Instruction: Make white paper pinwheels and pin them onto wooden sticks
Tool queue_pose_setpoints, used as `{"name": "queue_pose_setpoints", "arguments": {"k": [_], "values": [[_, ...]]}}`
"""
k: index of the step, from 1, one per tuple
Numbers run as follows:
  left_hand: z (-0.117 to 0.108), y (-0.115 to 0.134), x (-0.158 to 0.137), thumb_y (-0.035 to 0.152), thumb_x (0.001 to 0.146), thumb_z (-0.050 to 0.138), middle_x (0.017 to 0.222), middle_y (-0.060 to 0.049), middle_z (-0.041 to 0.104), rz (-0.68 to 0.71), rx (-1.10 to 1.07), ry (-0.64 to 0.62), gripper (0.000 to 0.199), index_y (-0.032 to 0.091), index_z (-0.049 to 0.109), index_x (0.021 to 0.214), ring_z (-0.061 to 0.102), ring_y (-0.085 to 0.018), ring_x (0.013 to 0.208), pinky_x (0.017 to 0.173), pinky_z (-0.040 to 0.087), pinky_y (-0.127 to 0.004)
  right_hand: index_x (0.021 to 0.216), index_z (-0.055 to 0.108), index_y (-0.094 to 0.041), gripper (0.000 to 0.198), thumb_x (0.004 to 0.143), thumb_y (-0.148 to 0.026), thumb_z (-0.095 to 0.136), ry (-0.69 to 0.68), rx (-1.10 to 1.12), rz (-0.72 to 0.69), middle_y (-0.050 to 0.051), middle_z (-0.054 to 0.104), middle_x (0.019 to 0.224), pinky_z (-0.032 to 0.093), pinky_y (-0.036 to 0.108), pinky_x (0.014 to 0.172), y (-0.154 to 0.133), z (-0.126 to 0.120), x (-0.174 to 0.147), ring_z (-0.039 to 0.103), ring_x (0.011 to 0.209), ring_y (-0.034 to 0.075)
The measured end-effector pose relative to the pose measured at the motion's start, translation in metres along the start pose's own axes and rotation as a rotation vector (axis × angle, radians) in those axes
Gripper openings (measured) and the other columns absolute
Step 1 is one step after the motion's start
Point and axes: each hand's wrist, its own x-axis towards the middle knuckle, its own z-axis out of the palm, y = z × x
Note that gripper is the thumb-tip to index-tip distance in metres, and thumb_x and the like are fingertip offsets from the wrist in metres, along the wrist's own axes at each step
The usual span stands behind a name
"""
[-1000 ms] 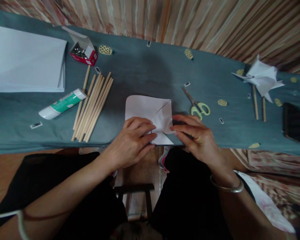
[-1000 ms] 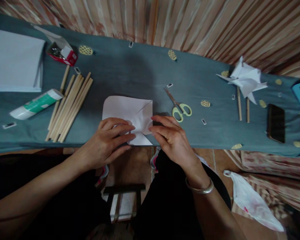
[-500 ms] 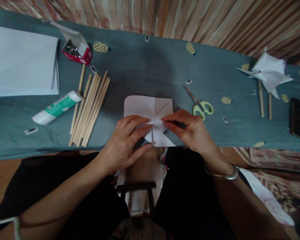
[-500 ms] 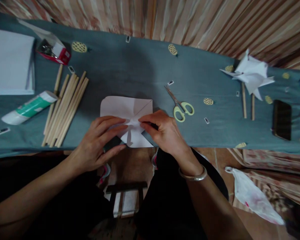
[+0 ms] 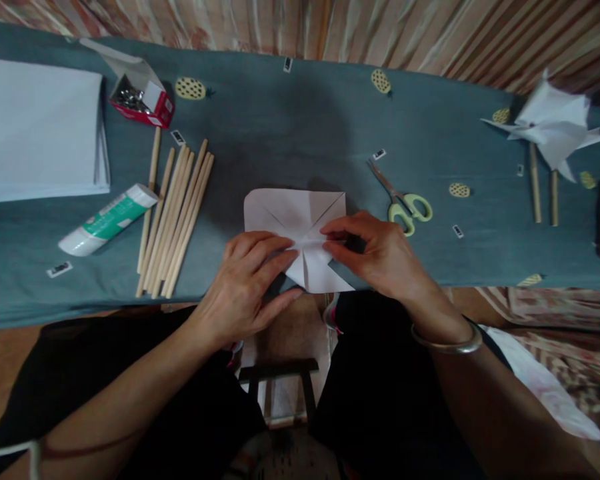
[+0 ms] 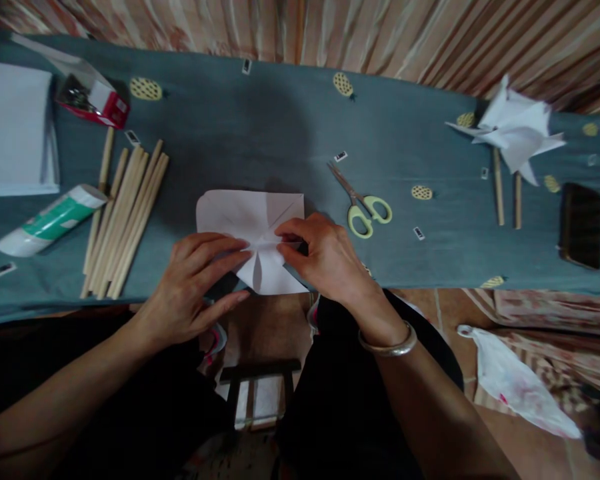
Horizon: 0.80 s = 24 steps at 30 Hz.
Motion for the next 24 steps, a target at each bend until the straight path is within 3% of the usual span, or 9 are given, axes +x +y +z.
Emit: {"name": "queue_pose_setpoints", "arguments": {"k": [8, 16, 24], "values": [[-0.0008, -0.0005, 0.0012, 0.042, 0.090, 0.057, 0.123, -0.013, 0.062, -0.016, 0.013, -0.034, 0.045, 0.020, 0.054, 0.129, 0.052, -0.032, 0.116, 0.097, 0.042, -0.050, 0.092, 0.074, -0.019, 0.016, 0.079, -0.019, 0.064, -0.024, -0.076, 0.014, 0.004, 0.069, 0.083, 0.050, 0.033, 0.073, -0.0038, -0.0015, 0.0025, 0.064, 0.074, 0.018], [0.0019, 0.0043, 0.0046, 0.045, 0.092, 0.054, 0.130, -0.016, 0.059, 0.018, -0.003, -0.052, 0.062, 0.015, 0.037, 0.144, 0.049, -0.033, 0.121, 0.100, 0.039, -0.049, 0.091, 0.073, -0.018, 0.016, 0.080, -0.018, 0.062, -0.030, -0.107, -0.002, 0.003, 0.067, 0.082, 0.047, 0.030, 0.071, -0.0035, -0.0004, 0.0030, 0.062, 0.073, 0.016], [0.0059, 0.0042, 0.0077, 0.048, 0.092, 0.054, 0.126, -0.016, 0.062, 0.013, -0.042, -0.077, 0.064, 0.014, 0.038, 0.144, 0.048, -0.033, 0.122, 0.099, 0.037, -0.048, 0.087, 0.072, -0.019, 0.014, 0.080, -0.017, 0.060, -0.026, -0.114, -0.056, 0.001, 0.067, 0.074, 0.045, 0.029, 0.070, -0.0048, -0.0001, 0.0040, 0.061, 0.073, 0.016]]}}
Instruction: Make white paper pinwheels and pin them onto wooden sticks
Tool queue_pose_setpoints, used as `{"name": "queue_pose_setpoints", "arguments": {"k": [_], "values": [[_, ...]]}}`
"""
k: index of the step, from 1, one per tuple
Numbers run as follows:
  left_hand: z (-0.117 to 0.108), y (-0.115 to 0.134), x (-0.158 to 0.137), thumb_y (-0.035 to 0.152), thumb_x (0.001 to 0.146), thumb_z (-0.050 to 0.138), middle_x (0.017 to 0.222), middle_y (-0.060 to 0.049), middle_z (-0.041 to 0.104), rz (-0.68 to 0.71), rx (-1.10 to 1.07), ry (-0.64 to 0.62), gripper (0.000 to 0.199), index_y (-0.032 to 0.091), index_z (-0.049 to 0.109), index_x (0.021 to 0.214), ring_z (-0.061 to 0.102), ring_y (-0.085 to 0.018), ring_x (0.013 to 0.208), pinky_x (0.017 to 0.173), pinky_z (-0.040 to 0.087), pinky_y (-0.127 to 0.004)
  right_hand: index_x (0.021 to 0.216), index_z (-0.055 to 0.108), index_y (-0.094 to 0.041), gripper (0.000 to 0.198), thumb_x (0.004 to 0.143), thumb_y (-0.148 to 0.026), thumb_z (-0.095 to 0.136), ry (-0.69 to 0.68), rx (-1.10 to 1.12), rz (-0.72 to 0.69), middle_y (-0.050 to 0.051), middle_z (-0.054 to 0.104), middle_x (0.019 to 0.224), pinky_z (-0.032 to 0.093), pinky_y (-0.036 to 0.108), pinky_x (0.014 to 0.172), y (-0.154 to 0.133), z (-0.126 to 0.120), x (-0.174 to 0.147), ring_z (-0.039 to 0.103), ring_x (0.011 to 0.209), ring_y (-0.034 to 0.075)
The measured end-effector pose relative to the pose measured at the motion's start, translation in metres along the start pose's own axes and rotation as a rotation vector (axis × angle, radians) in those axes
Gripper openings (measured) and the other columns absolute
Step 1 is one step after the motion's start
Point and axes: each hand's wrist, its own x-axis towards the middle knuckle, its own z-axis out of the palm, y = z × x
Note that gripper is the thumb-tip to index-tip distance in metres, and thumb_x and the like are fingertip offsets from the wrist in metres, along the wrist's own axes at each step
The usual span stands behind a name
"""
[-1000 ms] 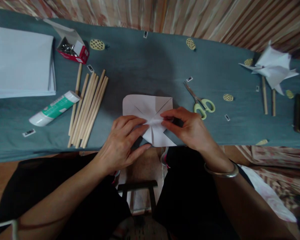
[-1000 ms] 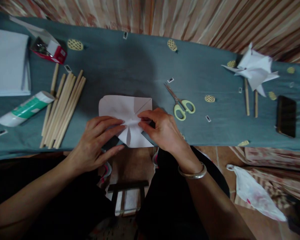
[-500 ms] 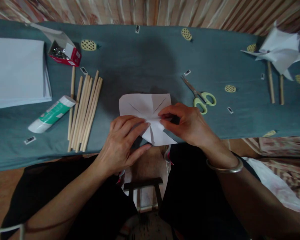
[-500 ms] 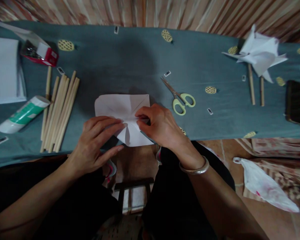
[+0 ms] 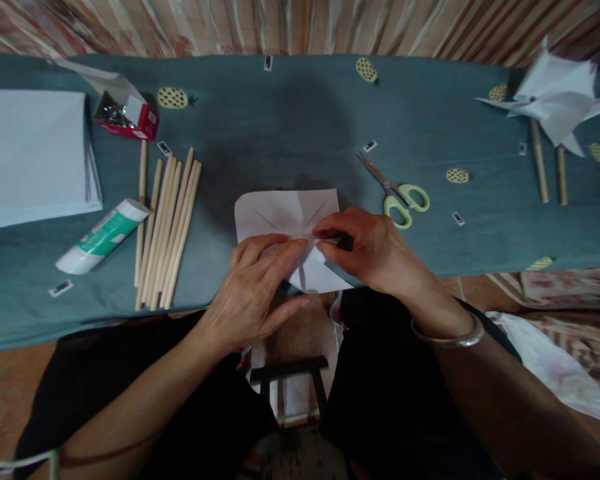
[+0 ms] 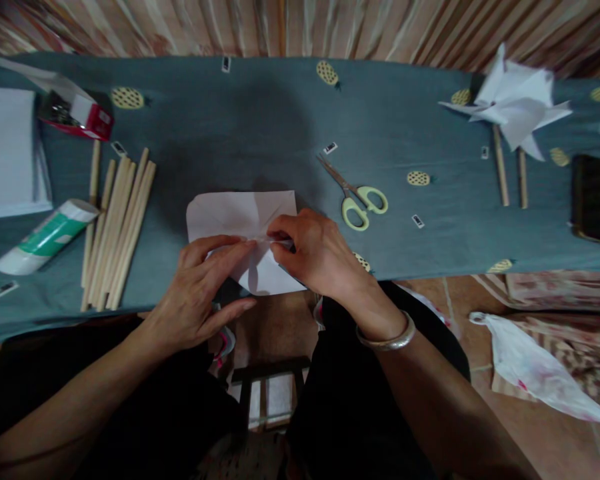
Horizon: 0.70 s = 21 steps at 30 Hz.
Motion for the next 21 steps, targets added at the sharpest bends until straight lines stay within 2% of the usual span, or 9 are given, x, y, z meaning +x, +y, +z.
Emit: {"name": "queue_pose_setpoints", "arguments": {"k": [9, 11, 16, 21], "values": [[0.000, 0.000, 0.002, 0.051, 0.092, 0.052, 0.127, -0.016, 0.062, -0.010, 0.012, -0.034, 0.067, 0.017, 0.033, 0.147, 0.047, -0.034, 0.123, 0.099, 0.037, -0.050, 0.088, 0.071, -0.020, 0.014, 0.082, -0.018, 0.059, -0.011, -0.035, -0.016, 0.001, 0.068, 0.075, 0.046, 0.031, 0.071, -0.002, -0.001, 0.000, 0.060, 0.074, 0.017], [0.000, 0.000, 0.003, 0.052, 0.091, 0.052, 0.126, -0.016, 0.062, -0.009, 0.019, -0.034, 0.068, 0.015, 0.034, 0.146, 0.047, -0.034, 0.123, 0.099, 0.037, -0.050, 0.090, 0.071, -0.020, 0.015, 0.085, -0.017, 0.058, 0.005, -0.075, -0.061, 0.002, 0.069, 0.079, 0.046, 0.033, 0.075, -0.003, 0.000, -0.003, 0.060, 0.077, 0.019], [0.000, 0.001, 0.005, 0.053, 0.090, 0.053, 0.126, -0.019, 0.060, -0.011, 0.025, -0.005, 0.070, 0.011, 0.035, 0.144, 0.046, -0.034, 0.123, 0.100, 0.038, -0.050, 0.104, 0.070, -0.021, 0.022, 0.093, -0.019, 0.051, 0.042, -0.153, -0.228, 0.007, 0.071, 0.106, 0.044, 0.043, 0.091, -0.007, 0.005, -0.013, 0.057, 0.101, 0.025], [0.000, 0.001, 0.006, 0.054, 0.090, 0.053, 0.126, -0.017, 0.060, -0.059, -0.016, 0.003, 0.072, 0.014, 0.031, 0.146, 0.046, -0.033, 0.123, 0.101, 0.038, -0.051, 0.106, 0.068, -0.022, 0.024, 0.096, -0.019, 0.047, 0.012, -0.191, -0.303, 0.006, 0.069, 0.104, 0.044, 0.041, 0.089, -0.008, 0.010, -0.017, 0.055, 0.100, 0.024]]}}
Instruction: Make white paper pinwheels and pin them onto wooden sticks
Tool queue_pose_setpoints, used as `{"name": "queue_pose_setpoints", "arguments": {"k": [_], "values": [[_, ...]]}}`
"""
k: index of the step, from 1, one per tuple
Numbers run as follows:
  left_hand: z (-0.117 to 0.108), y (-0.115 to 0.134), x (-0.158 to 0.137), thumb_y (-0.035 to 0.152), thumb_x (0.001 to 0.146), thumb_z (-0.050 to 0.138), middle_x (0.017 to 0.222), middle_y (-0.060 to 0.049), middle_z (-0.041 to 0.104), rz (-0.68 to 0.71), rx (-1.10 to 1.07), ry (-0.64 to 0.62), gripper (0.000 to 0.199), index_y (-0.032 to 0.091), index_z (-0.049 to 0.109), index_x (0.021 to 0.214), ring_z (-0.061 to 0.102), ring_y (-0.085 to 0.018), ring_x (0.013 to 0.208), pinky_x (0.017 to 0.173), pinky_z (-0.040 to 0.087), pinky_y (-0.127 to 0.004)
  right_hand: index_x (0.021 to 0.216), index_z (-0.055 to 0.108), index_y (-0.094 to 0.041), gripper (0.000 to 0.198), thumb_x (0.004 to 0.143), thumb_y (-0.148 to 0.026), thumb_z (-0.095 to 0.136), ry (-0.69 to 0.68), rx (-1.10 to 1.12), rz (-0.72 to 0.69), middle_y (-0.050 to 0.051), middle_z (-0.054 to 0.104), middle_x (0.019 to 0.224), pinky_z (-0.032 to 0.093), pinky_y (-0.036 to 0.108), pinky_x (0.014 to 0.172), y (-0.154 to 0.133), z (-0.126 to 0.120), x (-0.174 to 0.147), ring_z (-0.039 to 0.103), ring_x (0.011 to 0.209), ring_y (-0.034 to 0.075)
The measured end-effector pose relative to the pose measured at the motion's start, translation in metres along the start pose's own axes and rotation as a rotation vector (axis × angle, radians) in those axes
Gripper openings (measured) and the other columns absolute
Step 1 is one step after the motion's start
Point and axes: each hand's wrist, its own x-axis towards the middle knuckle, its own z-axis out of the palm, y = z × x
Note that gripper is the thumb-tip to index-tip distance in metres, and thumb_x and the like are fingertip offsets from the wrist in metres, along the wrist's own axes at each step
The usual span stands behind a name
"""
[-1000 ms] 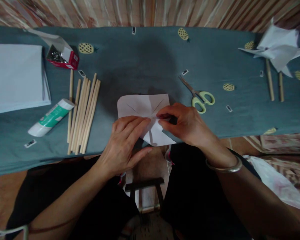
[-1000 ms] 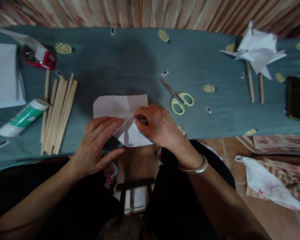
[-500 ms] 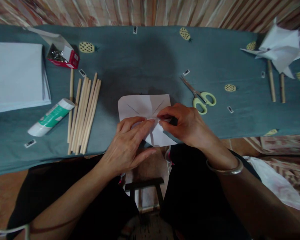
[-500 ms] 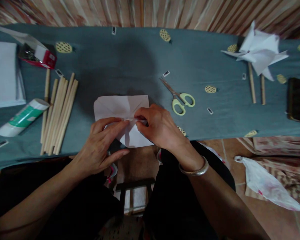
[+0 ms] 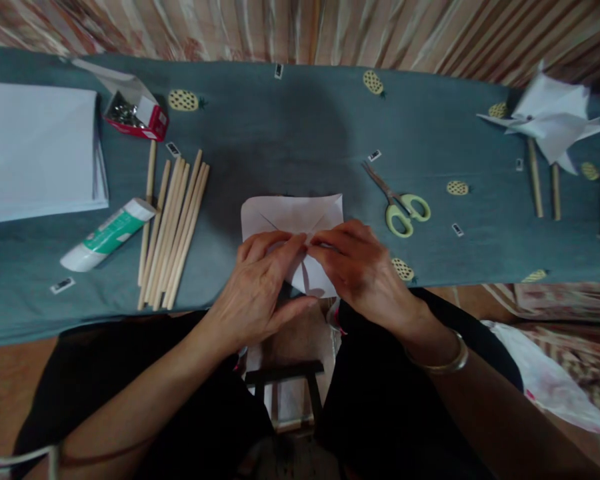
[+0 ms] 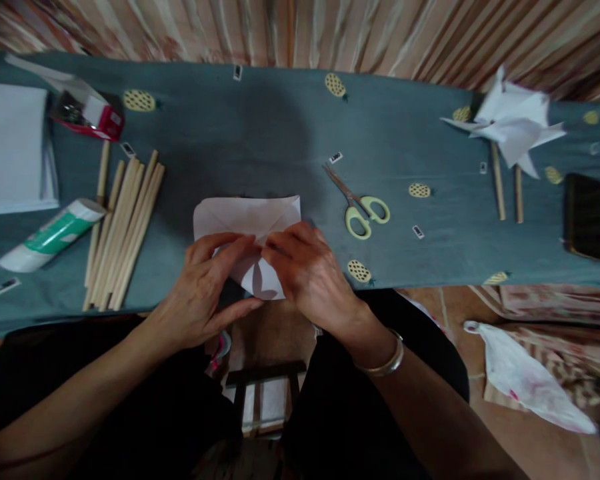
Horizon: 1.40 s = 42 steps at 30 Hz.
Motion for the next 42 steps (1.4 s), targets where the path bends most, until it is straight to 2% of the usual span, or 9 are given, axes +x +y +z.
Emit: {"name": "queue_pose_setpoints", "arguments": {"k": [5, 9, 13, 17, 28, 33, 37, 39, 42], "values": [[0.001, -0.002, 0.000, 0.054, 0.091, 0.052, 0.130, -0.017, 0.057, -0.037, -0.085, 0.023, 0.067, 0.014, 0.035, 0.143, 0.044, -0.032, 0.125, 0.102, 0.038, -0.052, 0.107, 0.068, -0.022, 0.024, 0.096, -0.020, 0.047, -0.012, -0.054, -0.002, 0.007, 0.068, 0.101, 0.043, 0.042, 0.088, -0.002, 0.002, 0.002, 0.052, 0.098, 0.025], [-0.005, -0.005, 0.003, 0.052, 0.092, 0.051, 0.126, -0.011, 0.061, -0.062, -0.157, 0.058, 0.059, 0.023, 0.038, 0.141, 0.045, -0.030, 0.127, 0.102, 0.040, -0.051, 0.105, 0.067, -0.019, 0.023, 0.096, -0.018, 0.047, -0.002, -0.125, -0.038, 0.007, 0.069, 0.102, 0.043, 0.042, 0.087, -0.005, 0.002, 0.002, 0.051, 0.097, 0.025], [-0.018, -0.012, 0.002, 0.047, 0.092, 0.054, 0.124, -0.011, 0.061, -0.101, -0.131, 0.211, 0.048, 0.020, 0.050, 0.131, 0.046, -0.029, 0.126, 0.103, 0.041, -0.049, 0.104, 0.067, -0.017, 0.023, 0.095, -0.015, 0.046, -0.028, -0.144, -0.049, 0.009, 0.069, 0.104, 0.044, 0.042, 0.084, -0.007, 0.001, 0.002, 0.051, 0.095, 0.025], [-0.029, -0.021, -0.003, 0.042, 0.092, 0.054, 0.125, -0.010, 0.060, -0.168, -0.060, 0.316, 0.041, 0.023, 0.053, 0.128, 0.048, -0.029, 0.124, 0.105, 0.041, -0.049, 0.107, 0.067, -0.018, 0.027, 0.096, -0.014, 0.043, -0.019, -0.121, -0.031, 0.009, 0.068, 0.106, 0.045, 0.041, 0.085, -0.007, 0.003, 0.000, 0.052, 0.096, 0.025], [-0.031, -0.025, -0.010, 0.045, 0.092, 0.053, 0.123, -0.010, 0.061, -0.204, -0.020, 0.309, 0.042, 0.019, 0.055, 0.125, 0.049, -0.027, 0.123, 0.105, 0.041, -0.047, 0.115, 0.066, -0.016, 0.029, 0.097, -0.015, 0.043, 0.052, -0.140, -0.026, 0.010, 0.067, 0.112, 0.048, 0.041, 0.088, -0.004, 0.012, -0.004, 0.052, 0.099, 0.024], [-0.029, -0.031, -0.011, 0.045, 0.092, 0.053, 0.124, -0.012, 0.062, -0.216, 0.094, 0.275, 0.045, 0.018, 0.052, 0.129, 0.051, -0.029, 0.121, 0.104, 0.043, -0.048, 0.110, 0.065, -0.012, 0.028, 0.098, -0.015, 0.039, 0.005, -0.242, -0.059, 0.011, 0.066, 0.109, 0.047, 0.040, 0.084, -0.010, 0.008, 0.002, 0.051, 0.097, 0.024], [-0.028, -0.032, -0.014, 0.046, 0.093, 0.051, 0.129, -0.011, 0.060, -0.271, 0.148, 0.216, 0.050, 0.022, 0.045, 0.136, 0.054, -0.031, 0.119, 0.101, 0.045, -0.049, 0.101, 0.065, -0.015, 0.027, 0.097, -0.011, 0.039, -0.044, -0.343, -0.061, 0.009, 0.066, 0.100, 0.046, 0.039, 0.080, -0.014, 0.009, 0.008, 0.050, 0.092, 0.023], [-0.028, -0.033, -0.015, 0.047, 0.093, 0.050, 0.125, -0.013, 0.062, -0.280, 0.151, 0.205, 0.053, 0.021, 0.043, 0.138, 0.057, -0.031, 0.113, 0.098, 0.048, -0.049, 0.099, 0.066, -0.017, 0.026, 0.096, -0.010, 0.040, -0.047, -0.387, -0.071, 0.008, 0.066, 0.098, 0.046, 0.038, 0.079, -0.014, 0.011, 0.010, 0.051, 0.090, 0.023], [-0.027, -0.032, -0.015, 0.048, 0.092, 0.050, 0.107, -0.011, 0.068, -0.307, 0.125, 0.211, 0.057, 0.016, 0.042, 0.138, 0.063, -0.029, 0.101, 0.090, 0.051, -0.046, 0.099, 0.067, -0.015, 0.025, 0.096, -0.011, 0.042, 0.007, -0.424, -0.087, 0.009, 0.067, 0.098, 0.047, 0.037, 0.076, -0.013, 0.016, 0.008, 0.052, 0.088, 0.024]]}}
